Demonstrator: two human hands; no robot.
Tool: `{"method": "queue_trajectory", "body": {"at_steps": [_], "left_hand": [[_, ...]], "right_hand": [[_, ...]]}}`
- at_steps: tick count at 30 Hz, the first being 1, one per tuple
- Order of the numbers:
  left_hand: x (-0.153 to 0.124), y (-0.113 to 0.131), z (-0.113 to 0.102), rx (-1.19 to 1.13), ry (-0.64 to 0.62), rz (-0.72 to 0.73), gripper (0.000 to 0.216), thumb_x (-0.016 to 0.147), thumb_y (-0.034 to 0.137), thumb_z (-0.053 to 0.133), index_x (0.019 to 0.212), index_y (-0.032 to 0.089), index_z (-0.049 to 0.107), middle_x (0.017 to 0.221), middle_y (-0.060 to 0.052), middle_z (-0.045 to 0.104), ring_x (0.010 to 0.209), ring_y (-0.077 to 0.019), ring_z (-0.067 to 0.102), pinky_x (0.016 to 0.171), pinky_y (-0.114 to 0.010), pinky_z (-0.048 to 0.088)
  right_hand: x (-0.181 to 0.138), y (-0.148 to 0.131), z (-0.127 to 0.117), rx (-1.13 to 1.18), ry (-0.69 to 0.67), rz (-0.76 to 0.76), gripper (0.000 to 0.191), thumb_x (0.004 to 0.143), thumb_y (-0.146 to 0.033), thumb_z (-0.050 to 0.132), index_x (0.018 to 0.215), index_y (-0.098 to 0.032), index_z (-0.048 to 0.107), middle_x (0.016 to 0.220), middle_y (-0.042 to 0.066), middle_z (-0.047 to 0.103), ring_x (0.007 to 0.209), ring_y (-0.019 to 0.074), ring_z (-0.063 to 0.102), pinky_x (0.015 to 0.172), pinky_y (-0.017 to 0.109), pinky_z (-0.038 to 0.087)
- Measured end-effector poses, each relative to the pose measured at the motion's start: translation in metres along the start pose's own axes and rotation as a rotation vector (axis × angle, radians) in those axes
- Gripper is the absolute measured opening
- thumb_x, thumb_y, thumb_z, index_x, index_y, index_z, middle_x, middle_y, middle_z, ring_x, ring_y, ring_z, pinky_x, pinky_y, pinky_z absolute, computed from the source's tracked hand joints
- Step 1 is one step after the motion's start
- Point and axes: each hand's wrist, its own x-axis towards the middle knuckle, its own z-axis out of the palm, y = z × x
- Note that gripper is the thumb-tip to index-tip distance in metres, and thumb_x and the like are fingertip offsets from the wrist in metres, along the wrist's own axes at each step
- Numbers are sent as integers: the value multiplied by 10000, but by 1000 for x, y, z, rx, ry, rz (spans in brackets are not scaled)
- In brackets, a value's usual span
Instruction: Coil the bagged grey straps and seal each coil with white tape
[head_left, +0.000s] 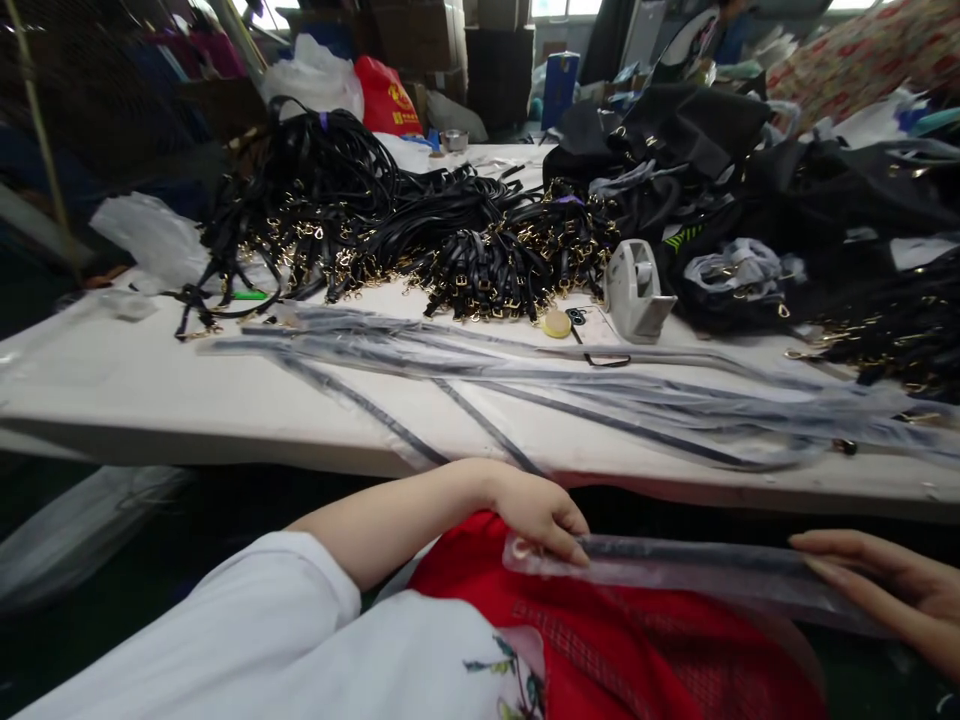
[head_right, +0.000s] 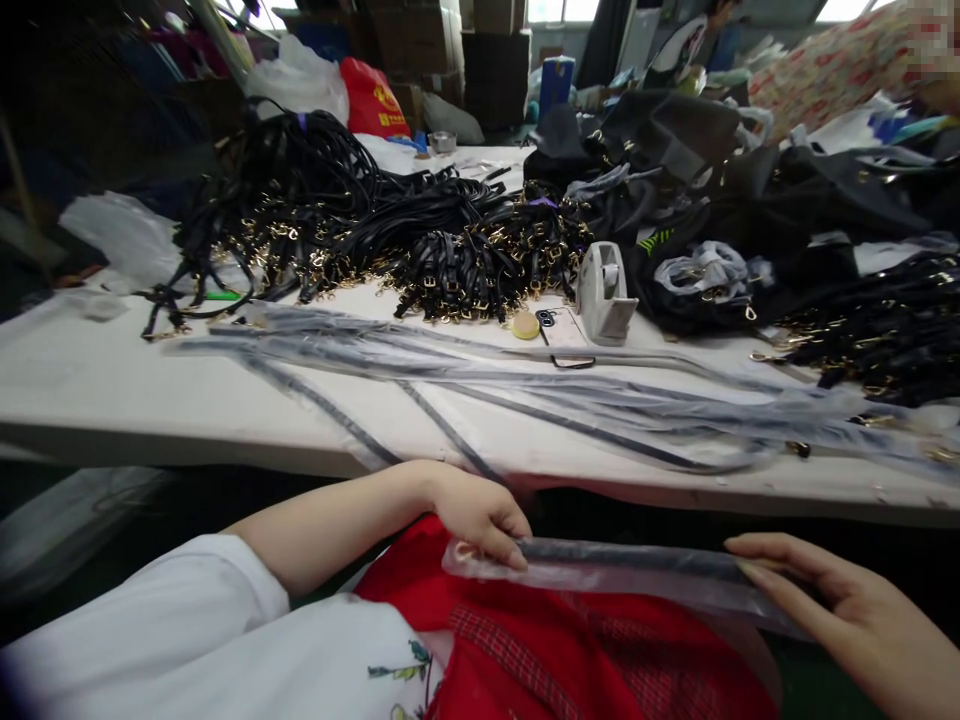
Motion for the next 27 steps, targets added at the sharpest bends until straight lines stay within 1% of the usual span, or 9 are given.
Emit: {"method": "queue_trajectory", "body": {"at_steps": [2,4,8,11,14,17,20,24,27], "left_hand": [[-1,-3,0,-70,-15,16,300,918,411,586,739,180,515,573,68,469,456,-77,453,451,-190,404],[1,-5,1,-155,-33,19,317,896,460,615,774,177,542,570,64,489,451,-75,452,431,-178,380],[12,-4,2,-349,-56,37,403,858,571,619,837,170,586,586,29,589,502,-114,572,494,-206,464],[19,0,1,-367,-63,53,422,891,580,563,810,166,576,615,3,640,527,-137,620,522,-235,497],[20,5,1,-322,-72,18,374,948,509,507,803,168,561,648,-7,672,538,-141,640,476,-212,465],[19,8,2,-312,-44,20,314,998,394,447,818,165,566,652,-2,683,537,-128,645,510,-206,471],[25,9,6,-301,11,44,292,1014,302,409,823,158,577,644,2,688,530,-118,642,573,-219,496],[41,4,14,-272,75,4,267,974,173,440,781,140,622,572,11,663,524,-126,634,630,-235,504],[51,-1,17,-355,105,-32,293,961,149,425,793,120,663,562,-5,658,504,-131,615,647,-251,504]], "right_hand": [[8,5,-2,9,-145,90,338,670,-541,733,891,-294,801,976,114,766,877,270,725,746,266,564],[10,1,3,-14,-200,107,438,628,-579,751,947,-281,793,1002,109,762,937,305,710,784,296,574],[-2,-39,39,-41,-535,-48,494,729,-615,675,1049,-245,743,1000,85,749,965,314,680,789,335,570],[-12,-70,70,-64,-764,-188,406,879,-568,534,838,-207,716,811,36,707,778,216,640,698,262,510],[-14,-80,89,-169,-728,-246,444,893,-573,501,701,-201,647,691,5,640,670,174,570,617,242,442],[-12,-78,100,-204,-701,-232,353,858,-555,552,898,-224,668,816,9,704,759,205,617,686,264,450],[-14,-81,114,-172,-701,-211,456,787,-544,623,1110,-223,607,893,34,748,812,245,663,699,292,468],[-23,-93,138,-38,-845,-203,483,825,-503,593,1189,-192,533,807,40,766,762,244,700,743,310,497],[-25,-96,145,-82,-771,-207,476,811,-490,605,1176,-187,567,909,63,765,844,262,699,805,334,496]]}}
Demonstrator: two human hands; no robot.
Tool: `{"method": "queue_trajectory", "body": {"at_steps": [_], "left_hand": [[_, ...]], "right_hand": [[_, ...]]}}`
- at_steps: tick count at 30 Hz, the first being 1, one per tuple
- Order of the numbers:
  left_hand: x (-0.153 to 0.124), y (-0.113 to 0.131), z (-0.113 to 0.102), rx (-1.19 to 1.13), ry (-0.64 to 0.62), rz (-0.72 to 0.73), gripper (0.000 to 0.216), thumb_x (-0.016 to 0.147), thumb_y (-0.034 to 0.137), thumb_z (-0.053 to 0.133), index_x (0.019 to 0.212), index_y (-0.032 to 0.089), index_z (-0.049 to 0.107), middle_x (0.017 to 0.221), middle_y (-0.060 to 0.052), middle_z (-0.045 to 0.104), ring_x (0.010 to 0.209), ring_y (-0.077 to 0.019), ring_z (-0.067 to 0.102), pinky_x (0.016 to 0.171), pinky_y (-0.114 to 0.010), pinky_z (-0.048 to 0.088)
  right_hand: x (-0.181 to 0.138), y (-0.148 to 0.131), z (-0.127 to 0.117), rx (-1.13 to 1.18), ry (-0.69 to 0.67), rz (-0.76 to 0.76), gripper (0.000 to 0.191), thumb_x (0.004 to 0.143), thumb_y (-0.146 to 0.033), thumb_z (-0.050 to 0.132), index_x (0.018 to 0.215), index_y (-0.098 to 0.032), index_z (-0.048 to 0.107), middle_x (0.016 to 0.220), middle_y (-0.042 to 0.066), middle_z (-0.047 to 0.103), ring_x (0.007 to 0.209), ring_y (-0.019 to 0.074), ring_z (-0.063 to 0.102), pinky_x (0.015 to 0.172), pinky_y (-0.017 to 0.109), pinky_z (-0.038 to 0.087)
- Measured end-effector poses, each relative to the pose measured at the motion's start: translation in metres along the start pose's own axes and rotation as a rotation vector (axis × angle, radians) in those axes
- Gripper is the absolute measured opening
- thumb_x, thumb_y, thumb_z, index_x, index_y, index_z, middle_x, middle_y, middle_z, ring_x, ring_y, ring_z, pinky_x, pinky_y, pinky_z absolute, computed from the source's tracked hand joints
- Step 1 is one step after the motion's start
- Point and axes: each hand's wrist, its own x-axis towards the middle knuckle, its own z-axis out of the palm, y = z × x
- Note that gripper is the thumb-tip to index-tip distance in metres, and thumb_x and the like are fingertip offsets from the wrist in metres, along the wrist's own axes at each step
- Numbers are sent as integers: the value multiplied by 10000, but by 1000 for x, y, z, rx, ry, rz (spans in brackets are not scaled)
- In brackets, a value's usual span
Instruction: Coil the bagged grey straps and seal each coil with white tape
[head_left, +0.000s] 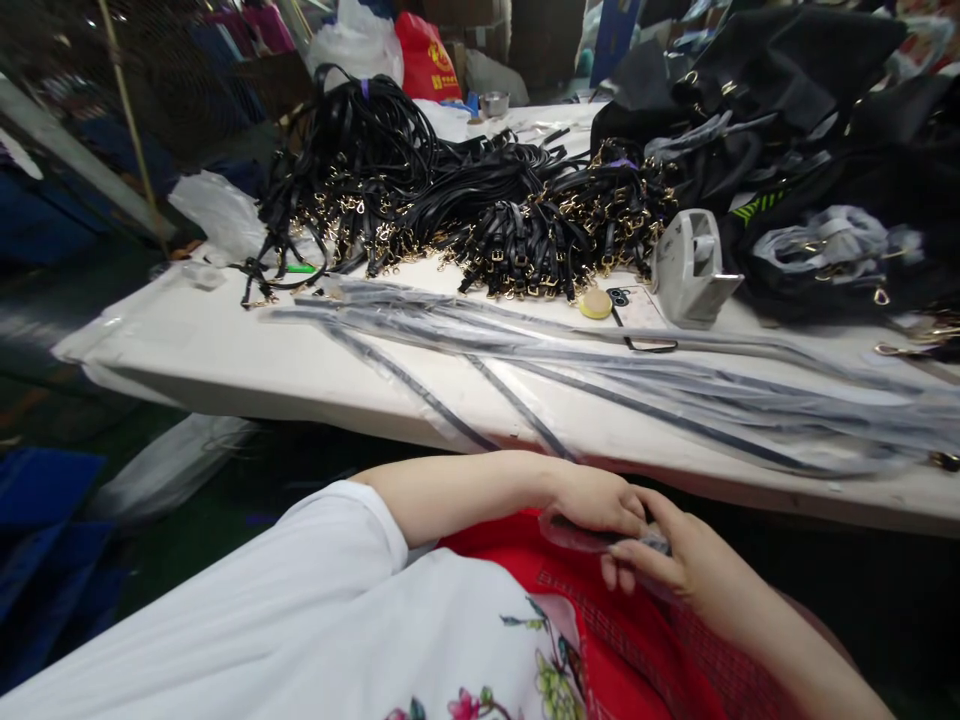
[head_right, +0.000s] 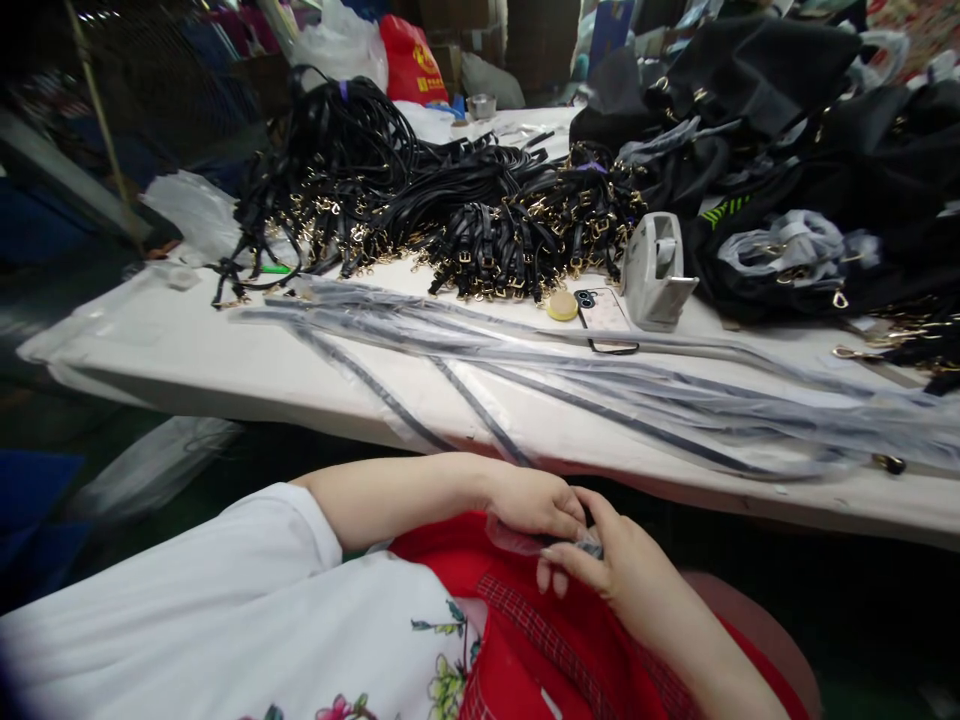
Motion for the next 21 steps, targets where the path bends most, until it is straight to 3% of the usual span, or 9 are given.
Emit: {"method": "queue_trajectory", "body": {"at_steps": [3,6,10,14,21], "left_hand": [[0,-3,-5,-200,-16,16,384,998,225,345,855,111,682,639,-34,685,501,-142,603,604,-266,497],[-13,-1,-18,-221,19,46,429,1000,381,384,862,116,692,660,-39,686,519,-151,601,555,-260,472],[-33,3,-32,-145,-194,56,528,854,649,560,849,134,677,706,-45,691,570,-167,621,584,-284,488],[-41,6,-30,-24,-177,64,510,747,672,675,789,169,601,648,15,638,511,-112,570,549,-240,452],[-36,7,-18,24,-123,113,549,764,710,625,830,166,600,608,26,595,466,-93,495,474,-229,373]], "right_hand": [[-6,6,-8,-22,92,-18,474,842,-543,559,1165,-201,610,1081,79,730,986,272,669,897,341,478],[-19,16,-23,56,133,10,509,869,-598,524,1202,-220,598,1101,56,722,987,240,667,903,297,481],[-34,26,-37,144,174,63,527,863,-624,546,1208,-230,595,1061,27,726,917,193,663,815,227,494],[-39,28,-40,211,165,81,519,869,-605,566,1224,-226,581,985,17,739,864,175,658,774,210,493],[-35,18,-37,138,150,22,398,872,-561,583,1083,-230,650,975,14,726,858,182,652,766,225,484]]}}
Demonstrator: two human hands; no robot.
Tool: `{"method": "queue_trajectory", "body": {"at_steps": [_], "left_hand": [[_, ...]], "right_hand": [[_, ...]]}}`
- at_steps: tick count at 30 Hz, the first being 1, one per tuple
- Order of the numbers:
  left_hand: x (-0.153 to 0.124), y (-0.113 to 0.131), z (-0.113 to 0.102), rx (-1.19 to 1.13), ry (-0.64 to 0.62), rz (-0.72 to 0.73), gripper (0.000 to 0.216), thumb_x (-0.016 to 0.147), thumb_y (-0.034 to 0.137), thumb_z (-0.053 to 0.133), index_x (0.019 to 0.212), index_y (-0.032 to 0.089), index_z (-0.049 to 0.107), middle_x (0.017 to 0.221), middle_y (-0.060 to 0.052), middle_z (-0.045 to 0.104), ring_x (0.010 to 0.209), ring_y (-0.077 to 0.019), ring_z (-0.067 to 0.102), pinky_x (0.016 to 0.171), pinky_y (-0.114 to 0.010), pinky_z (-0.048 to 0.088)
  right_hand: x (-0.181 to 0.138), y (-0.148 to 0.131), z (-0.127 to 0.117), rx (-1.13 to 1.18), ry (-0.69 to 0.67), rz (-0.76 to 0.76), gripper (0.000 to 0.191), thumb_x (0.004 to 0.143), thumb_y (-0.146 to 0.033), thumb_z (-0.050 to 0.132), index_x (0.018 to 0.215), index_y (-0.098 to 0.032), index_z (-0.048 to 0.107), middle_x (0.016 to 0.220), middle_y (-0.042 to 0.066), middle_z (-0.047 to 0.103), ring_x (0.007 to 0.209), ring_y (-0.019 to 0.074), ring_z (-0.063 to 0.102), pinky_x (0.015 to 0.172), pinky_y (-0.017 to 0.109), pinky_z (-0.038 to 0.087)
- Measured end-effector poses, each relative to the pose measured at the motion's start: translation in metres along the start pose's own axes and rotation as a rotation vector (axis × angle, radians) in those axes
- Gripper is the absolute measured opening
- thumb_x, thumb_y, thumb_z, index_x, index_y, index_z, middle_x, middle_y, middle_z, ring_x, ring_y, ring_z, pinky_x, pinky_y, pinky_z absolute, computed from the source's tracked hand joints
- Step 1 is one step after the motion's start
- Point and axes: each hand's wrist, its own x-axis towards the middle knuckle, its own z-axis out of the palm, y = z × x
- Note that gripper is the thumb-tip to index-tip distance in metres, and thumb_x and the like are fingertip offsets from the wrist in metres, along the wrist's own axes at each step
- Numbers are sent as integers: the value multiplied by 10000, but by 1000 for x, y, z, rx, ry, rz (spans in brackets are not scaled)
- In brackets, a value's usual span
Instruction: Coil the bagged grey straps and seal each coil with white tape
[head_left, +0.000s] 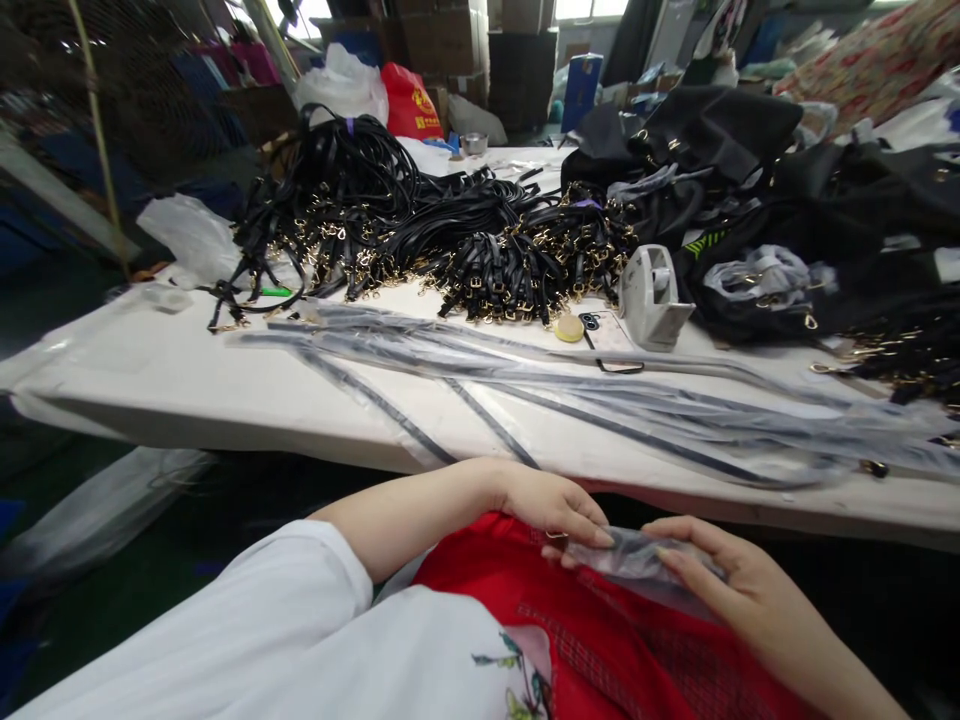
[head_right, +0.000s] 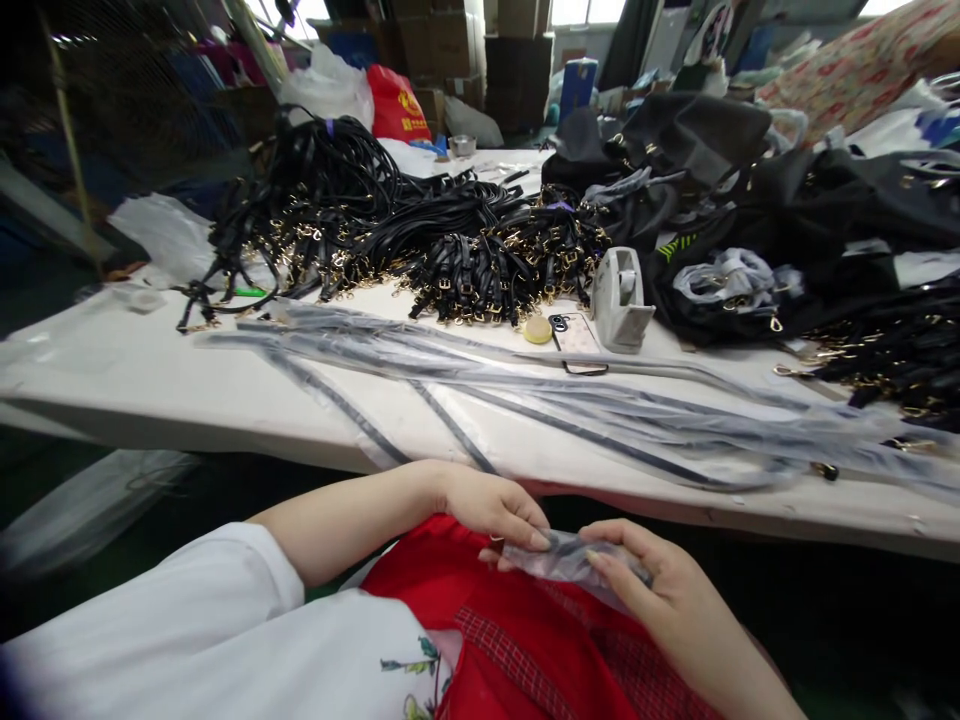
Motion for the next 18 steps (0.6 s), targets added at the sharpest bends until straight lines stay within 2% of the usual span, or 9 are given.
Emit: {"method": "queue_trajectory", "body": {"at_steps": [5,11,14,16,18], "left_hand": [[4,0,4,17,31,33,578,751,745,604,772,169,561,580,29,585,464,-92,484,475,-230,377],[3,-3,6,14,77,6,554,759,735,603,777,182,566,573,45,557,446,-85,459,469,-225,380],[-3,3,7,-20,84,2,544,749,719,631,732,179,561,535,57,486,431,-75,402,424,-209,311],[-9,11,9,-120,127,20,530,738,695,669,726,172,583,504,61,442,410,-65,337,389,-203,222],[-16,20,12,-205,132,30,501,726,663,706,744,169,624,497,53,440,396,-62,301,375,-204,165]], "right_hand": [[5,-8,8,-24,-30,-67,333,903,-533,542,996,-239,668,915,-8,714,831,162,638,768,212,469],[3,-10,6,-106,32,-60,340,893,-523,538,1002,-232,676,896,8,718,804,182,650,740,237,488],[2,-6,4,-201,37,-54,360,817,-464,633,1096,-237,662,1011,30,731,890,218,670,818,275,506],[4,0,2,-276,48,-49,463,750,-397,690,1183,-242,633,1110,43,724,979,246,671,894,311,501],[8,8,-1,-327,113,-62,498,739,-325,656,1227,-237,616,1165,55,717,1054,266,661,949,343,490]]}}
